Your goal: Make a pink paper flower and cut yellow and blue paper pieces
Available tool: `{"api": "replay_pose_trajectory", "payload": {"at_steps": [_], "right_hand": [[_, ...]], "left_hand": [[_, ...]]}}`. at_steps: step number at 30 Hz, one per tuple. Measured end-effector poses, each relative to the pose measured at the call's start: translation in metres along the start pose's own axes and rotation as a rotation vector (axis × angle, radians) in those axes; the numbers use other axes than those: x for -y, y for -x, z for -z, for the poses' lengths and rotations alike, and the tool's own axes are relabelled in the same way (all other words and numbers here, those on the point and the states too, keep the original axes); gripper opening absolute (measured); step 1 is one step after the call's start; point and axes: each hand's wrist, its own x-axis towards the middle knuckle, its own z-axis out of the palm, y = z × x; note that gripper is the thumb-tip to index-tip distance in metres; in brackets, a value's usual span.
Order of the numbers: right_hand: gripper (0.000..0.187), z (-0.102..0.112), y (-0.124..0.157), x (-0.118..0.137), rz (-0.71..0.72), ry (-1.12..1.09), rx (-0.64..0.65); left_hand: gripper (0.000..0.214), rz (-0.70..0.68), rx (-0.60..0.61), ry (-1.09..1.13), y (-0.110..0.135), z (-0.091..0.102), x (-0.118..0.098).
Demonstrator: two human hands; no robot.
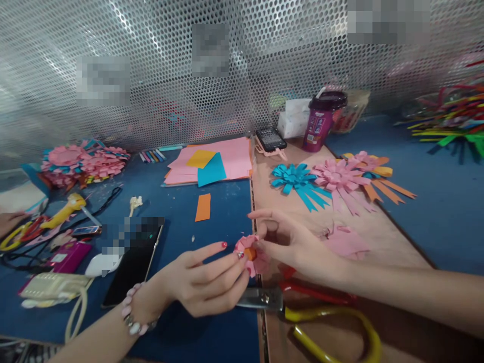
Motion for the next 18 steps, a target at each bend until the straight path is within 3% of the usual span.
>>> {"api": "replay_pose_trajectory", "payload": {"at_steps": [18], "right_hand": [[0.033, -0.0045, 0.004, 0.0034, -0.028, 0.067, -0.079]], "left_hand": [[0.016, 0.055, 0.021, 0.105, -0.0001, -0.0018, -0.0018]]}}
